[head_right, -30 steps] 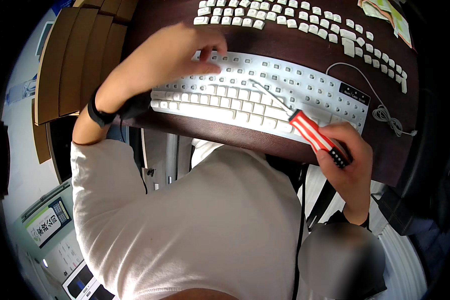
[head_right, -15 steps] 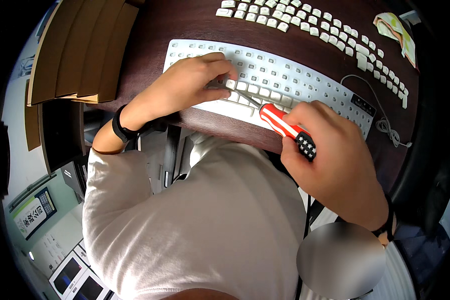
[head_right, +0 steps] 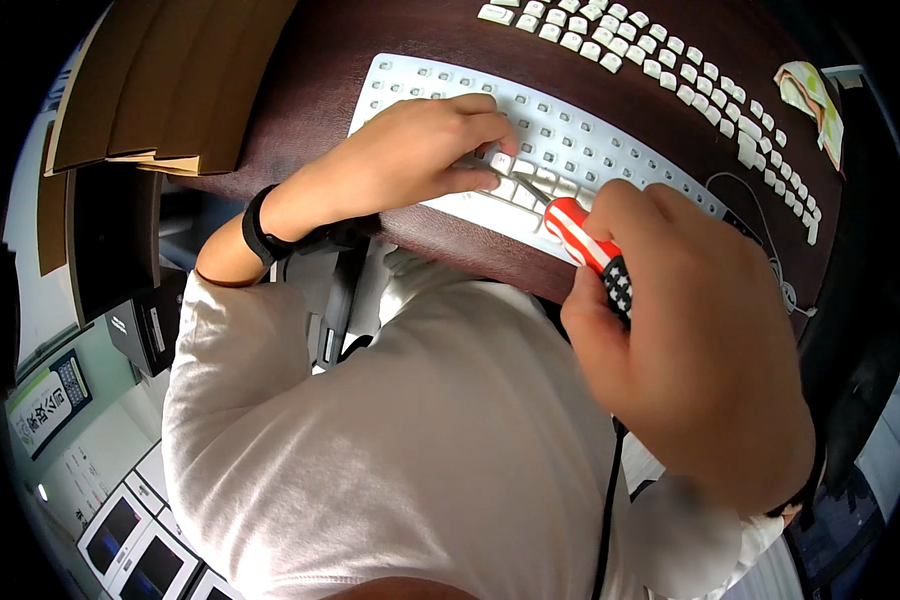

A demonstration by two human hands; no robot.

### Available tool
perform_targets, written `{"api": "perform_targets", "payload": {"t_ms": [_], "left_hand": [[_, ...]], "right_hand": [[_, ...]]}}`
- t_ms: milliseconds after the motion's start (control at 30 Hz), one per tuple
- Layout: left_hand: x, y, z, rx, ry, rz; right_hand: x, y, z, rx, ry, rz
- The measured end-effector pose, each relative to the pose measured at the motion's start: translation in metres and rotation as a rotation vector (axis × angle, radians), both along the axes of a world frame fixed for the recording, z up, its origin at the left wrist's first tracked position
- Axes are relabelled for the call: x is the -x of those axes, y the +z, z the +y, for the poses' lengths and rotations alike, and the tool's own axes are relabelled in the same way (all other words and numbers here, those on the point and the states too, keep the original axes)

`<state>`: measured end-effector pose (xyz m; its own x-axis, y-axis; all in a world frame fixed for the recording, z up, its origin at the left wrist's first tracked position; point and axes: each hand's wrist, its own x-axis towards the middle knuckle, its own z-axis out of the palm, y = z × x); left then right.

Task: The person uses a screwdriver to pry off individual keycaps from a white keyboard. The removed keycaps are placed in rows on the desk surface next to the keyboard.

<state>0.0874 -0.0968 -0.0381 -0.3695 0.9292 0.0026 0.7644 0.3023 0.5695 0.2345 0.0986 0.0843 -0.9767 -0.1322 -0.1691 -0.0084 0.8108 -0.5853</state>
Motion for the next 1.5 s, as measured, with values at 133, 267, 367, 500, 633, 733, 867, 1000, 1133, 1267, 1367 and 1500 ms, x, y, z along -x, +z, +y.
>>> {"api": "perform_targets", "payload": {"t_ms": [133,267,367,500,633,733,867,1000,1133,1267,1367,1500], "left_hand": [[0.000,-0.006,-0.002,-0.047,-0.001,-0.001],[0.001,-0.009,-0.003,-0.067,-0.011,-0.008],[0.001,-0.005,-0.001,-0.028,-0.010,-0.001],[0.000,-0.006,-0.003,-0.051,0.005,-0.004],[0.000,-0.013,-0.003,-0.100,0.034,-0.012],[0.000,-0.015,-0.002,-0.096,0.041,0.010],[0.000,-0.016,-0.001,-0.078,0.038,0.031],[0.000,-0.015,-0.001,-0.088,0.048,0.035],[-0.001,-0.013,-0.003,-0.086,0.046,0.048],[-0.002,-0.009,-0.004,-0.071,0.020,0.092],[-0.001,-0.008,-0.003,-0.098,0.000,0.083],[0.001,-0.002,-0.002,-0.069,-0.016,0.073]], "right_hand": [[0.003,-0.004,-0.003,-0.026,0.014,-0.022],[0.008,-0.003,-0.009,-0.128,0.085,0.054],[0.014,-0.005,-0.015,-0.214,0.134,0.227],[0.022,-0.003,-0.018,-0.304,0.157,0.259],[0.021,-0.006,-0.007,-0.222,0.105,0.136],[0.010,-0.010,0.006,0.006,-0.018,-0.043],[-0.009,-0.027,0.023,0.142,-0.119,-0.107],[-0.030,-0.055,0.039,0.235,-0.161,-0.034],[-0.047,-0.087,0.050,0.342,-0.177,-0.008],[-0.061,-0.113,0.049,0.470,-0.232,0.002],[-0.072,-0.129,0.046,0.546,-0.308,-0.020],[-0.080,-0.135,0.056,0.551,-0.287,0.056]]}}
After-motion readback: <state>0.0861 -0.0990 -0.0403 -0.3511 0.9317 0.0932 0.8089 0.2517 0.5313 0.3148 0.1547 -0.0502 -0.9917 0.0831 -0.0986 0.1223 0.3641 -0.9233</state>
